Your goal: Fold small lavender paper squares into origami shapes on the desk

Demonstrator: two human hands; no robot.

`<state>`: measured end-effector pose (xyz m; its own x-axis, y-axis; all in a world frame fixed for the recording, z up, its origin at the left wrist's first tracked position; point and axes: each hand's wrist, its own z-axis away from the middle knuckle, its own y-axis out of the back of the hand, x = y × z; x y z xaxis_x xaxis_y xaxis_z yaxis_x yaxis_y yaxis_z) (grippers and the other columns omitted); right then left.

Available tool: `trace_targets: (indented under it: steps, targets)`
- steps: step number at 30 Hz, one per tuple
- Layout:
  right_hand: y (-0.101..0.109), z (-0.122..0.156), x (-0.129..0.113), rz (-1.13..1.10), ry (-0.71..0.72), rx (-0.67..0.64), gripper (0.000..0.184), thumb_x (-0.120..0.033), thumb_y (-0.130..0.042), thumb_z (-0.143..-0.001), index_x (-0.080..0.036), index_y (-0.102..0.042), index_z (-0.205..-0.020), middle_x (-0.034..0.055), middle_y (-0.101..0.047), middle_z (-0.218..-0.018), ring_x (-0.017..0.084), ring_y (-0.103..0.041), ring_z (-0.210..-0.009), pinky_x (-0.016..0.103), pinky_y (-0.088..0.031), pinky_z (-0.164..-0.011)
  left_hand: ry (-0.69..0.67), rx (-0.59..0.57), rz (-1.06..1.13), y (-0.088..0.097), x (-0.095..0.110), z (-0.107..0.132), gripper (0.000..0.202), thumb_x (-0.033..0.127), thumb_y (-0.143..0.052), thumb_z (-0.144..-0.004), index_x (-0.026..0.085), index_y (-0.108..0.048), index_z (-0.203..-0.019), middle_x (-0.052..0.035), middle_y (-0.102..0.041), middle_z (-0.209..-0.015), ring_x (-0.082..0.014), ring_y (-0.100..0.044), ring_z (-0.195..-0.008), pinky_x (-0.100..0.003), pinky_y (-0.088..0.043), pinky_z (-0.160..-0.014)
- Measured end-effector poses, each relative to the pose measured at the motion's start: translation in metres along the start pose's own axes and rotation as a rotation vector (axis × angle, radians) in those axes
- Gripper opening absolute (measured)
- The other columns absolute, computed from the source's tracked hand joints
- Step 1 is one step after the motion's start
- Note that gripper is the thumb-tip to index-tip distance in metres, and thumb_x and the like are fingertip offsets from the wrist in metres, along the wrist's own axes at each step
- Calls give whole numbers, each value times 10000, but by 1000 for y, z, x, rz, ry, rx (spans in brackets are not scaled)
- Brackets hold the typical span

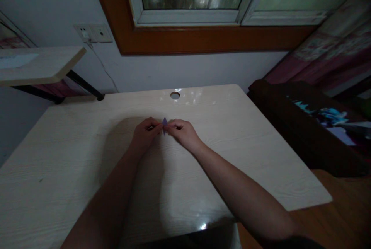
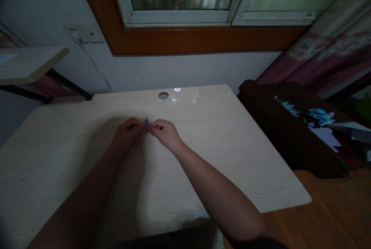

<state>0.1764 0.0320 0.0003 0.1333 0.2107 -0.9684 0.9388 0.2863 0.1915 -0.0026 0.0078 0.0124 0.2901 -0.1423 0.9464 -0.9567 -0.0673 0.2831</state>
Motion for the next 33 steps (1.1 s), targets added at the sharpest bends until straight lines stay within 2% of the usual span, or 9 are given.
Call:
trace_targets:
  steps: [7,18,23,29,33]
  targets:
    - [0,-1,1,49,11,-59,169,-358,-721,-799,-192,-741,-775,1,-627,-736,128,-561,-691,256,-404,-642,37,60,29,1,-4,-1,200,335,-684,-789,179,-639,-672,27,-599,-608,-116,-547,-603,-228,-421,-624]
    - [0,1,1,67,41,-31,203,-376,-706,-821,-191,-725,-740,2,-629,-724,124,-554,-673,255,-411,-639,55,-56,39,0,-3,-2,194,376,-702,-782,187,-671,-750,10,-637,-690,-140,-568,-677,-246,-429,-657]
    - [-1,1,-1,73,42,-33,209,-390,-704,-821,-193,-731,-756,5,-627,-725,129,-557,-678,255,-414,-630,58,-42,-4,1,-2,-1,196,370,-707,-774,188,-659,-718,34,-580,-632,-123,-519,-629,-237,-386,-615]
    - [-1,1,-2,120,40,-75,130,-319,-717,-810,-195,-742,-776,-1,-639,-744,119,-563,-676,244,-416,-636,127,15,26,1,0,-1,224,374,-697,-774,181,-646,-673,46,-542,-577,-107,-476,-569,-234,-355,-573]
    - [0,2,0,100,51,-69,123,-302,-718,-810,-190,-738,-764,-4,-632,-738,113,-557,-666,241,-415,-634,140,14,37,1,3,0,224,360,-691,-775,176,-633,-661,48,-538,-566,-102,-467,-560,-231,-353,-570]
